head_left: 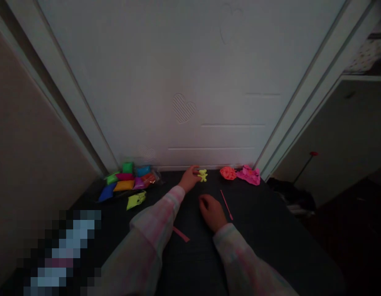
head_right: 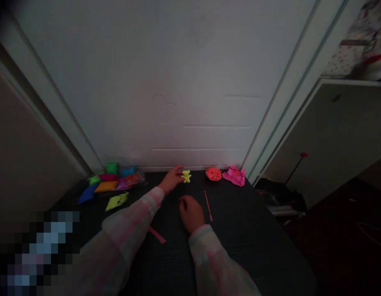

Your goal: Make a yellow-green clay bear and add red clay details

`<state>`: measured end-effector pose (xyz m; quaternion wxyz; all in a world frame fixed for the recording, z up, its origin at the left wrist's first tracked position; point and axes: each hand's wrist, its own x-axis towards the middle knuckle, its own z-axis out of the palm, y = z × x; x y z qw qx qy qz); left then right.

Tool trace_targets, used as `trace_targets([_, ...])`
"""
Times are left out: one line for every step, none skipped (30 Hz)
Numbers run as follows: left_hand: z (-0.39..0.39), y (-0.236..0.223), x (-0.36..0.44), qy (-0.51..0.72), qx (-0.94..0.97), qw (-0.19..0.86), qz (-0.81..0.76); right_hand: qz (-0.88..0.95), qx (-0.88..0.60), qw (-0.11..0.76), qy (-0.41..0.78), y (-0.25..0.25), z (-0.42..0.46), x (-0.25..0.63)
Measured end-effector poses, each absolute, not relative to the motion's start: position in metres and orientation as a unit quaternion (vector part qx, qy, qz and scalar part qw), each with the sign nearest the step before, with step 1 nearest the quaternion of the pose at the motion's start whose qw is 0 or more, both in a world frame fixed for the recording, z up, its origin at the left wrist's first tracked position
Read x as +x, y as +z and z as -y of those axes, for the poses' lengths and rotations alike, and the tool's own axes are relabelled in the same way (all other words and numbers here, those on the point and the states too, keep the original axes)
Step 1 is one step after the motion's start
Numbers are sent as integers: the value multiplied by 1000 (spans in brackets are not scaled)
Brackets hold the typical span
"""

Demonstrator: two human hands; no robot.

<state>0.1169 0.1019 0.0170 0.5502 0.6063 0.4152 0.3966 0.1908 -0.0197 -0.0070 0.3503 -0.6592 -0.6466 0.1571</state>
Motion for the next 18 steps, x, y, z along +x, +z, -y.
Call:
trace_targets([-109, 12, 121, 390, 612, 546, -418, 649, -661, 343, 157, -7, 20, 191])
trace_targets([-115, 7, 124, 382, 619, 542, -421, 650, -662, 338, 157, -6, 20, 190])
trace_targets([-121, 3, 126, 373, 627, 539, -421, 651, -663, 334, 157, -6, 20, 190])
trace_targets([-126, 0, 129, 365, 636, 535, -420, 651, -664, 332, 158, -5, 20, 190])
trace_targets([-130, -2, 131, 358, 645, 531, -418, 651, -664, 332, 159, -5, 19, 189])
trace_targets([-133, -4, 133, 351, 654, 526, -415, 651, -664, 331, 161, -5, 19, 189])
trace_targets([-137, -5, 135, 344, 663, 522, -411, 651, -663, 330, 163, -4, 19, 189])
trace_targets([-139, -5, 138, 338, 672, 518, -407, 652, -663, 329, 165, -4, 19, 190])
trace_targets([-141, -6, 141, 332, 680, 514, -403, 653, -663, 326, 167, -4, 19, 190])
trace_targets([-143, -7, 144, 326, 688, 512, -398, 654, -663, 323, 168, -4, 19, 190])
trace_targets([-144, -7, 147, 321, 696, 509, -392, 655, -663, 319, 169, -3, 19, 190])
trace_targets([-145, -8, 150, 316, 703, 506, -386, 656, -664, 316, 170, -3, 18, 190])
trace_targets([-146, -9, 153, 313, 710, 503, -381, 657, -665, 311, 170, -4, 18, 190])
trace_targets([-147, -9, 156, 310, 716, 500, -376, 658, -666, 308, 171, -4, 18, 190])
trace_targets([-149, -9, 158, 307, 722, 497, -371, 659, -666, 305, 170, -4, 18, 190])
trace_targets([-150, -9, 160, 303, 728, 493, -367, 659, -666, 303, 170, -4, 18, 191])
trace_targets([-151, -9, 162, 299, 734, 490, -362, 660, -666, 302, 171, -4, 17, 191])
trace_targets([-152, -9, 163, 295, 739, 487, -359, 661, -666, 302, 171, -4, 17, 191])
